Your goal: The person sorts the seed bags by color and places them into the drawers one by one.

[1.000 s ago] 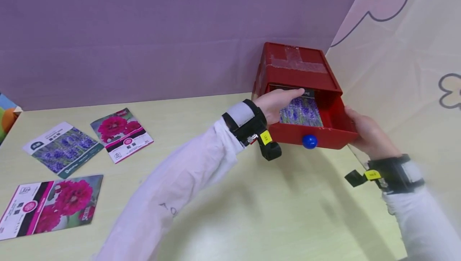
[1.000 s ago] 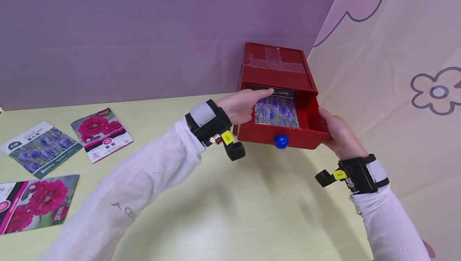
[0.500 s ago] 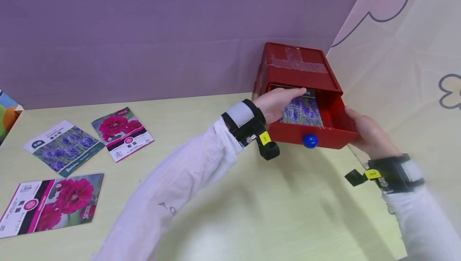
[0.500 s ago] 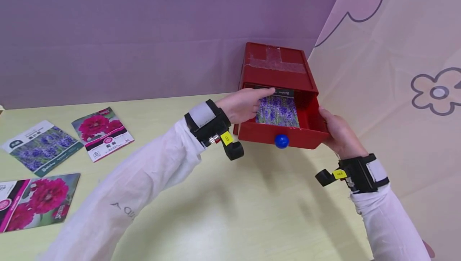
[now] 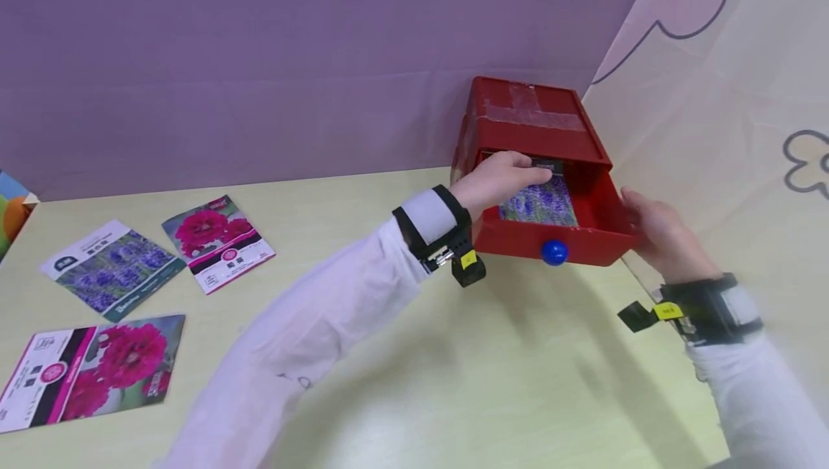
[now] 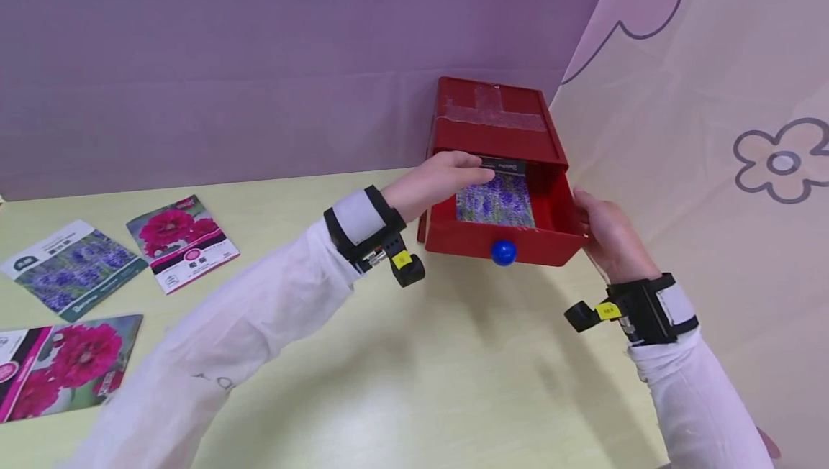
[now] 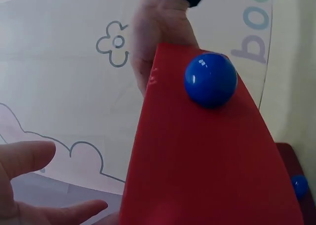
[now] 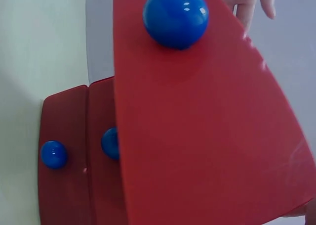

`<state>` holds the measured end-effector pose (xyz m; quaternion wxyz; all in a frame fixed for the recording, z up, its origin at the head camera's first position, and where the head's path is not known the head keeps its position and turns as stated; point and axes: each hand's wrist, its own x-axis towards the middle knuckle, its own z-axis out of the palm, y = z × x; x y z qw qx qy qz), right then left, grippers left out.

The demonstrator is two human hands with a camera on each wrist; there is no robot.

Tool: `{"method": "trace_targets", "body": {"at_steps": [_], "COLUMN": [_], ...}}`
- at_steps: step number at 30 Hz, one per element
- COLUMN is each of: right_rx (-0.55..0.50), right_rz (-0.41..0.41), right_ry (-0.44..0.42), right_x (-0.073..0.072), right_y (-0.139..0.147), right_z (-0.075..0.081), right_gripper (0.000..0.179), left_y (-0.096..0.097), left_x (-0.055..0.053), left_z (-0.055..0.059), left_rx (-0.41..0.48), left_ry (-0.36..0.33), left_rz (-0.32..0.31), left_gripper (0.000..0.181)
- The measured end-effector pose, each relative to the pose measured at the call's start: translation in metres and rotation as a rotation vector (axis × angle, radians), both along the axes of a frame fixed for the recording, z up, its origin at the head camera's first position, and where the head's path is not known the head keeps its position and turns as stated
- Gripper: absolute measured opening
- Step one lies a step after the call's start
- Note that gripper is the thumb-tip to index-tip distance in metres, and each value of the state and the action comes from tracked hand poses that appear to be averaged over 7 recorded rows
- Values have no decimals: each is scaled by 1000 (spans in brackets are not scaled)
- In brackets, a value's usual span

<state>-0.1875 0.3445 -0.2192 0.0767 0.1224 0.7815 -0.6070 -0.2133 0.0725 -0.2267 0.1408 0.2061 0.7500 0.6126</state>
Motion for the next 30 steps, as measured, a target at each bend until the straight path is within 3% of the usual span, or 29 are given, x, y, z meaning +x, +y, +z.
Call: {"method": "trace_targets", "body": {"at_steps": [3, 8, 11, 14, 18, 30], "right_rx": [14, 62, 217, 396, 504, 568], "right_rz": [-8, -20, -33, -71, -93, 17], "right_ry": [42, 204, 301, 342, 366, 565], "right_x": [1, 6, 10, 14, 16, 11], "right_y": [-4, -17, -29, -45, -63, -107], "right_z": [3, 6, 8, 11, 12, 6], "right_gripper": [27, 24, 43, 67, 75, 64], "left_y": [-3, -12, -21, -31, -44, -82], "left_x": [-1, -3, -4, -3, -3, -4], "left_z": [0, -2, -2, -2, -5, -21], "left_rx": [-34, -93, -116, -124, -124, -131], "left_ry": [57, 171, 245, 297, 331, 345], "left_rz": [26, 45, 55, 74, 111, 222], "left_gripper": [58, 57, 56, 56, 57, 62]}}
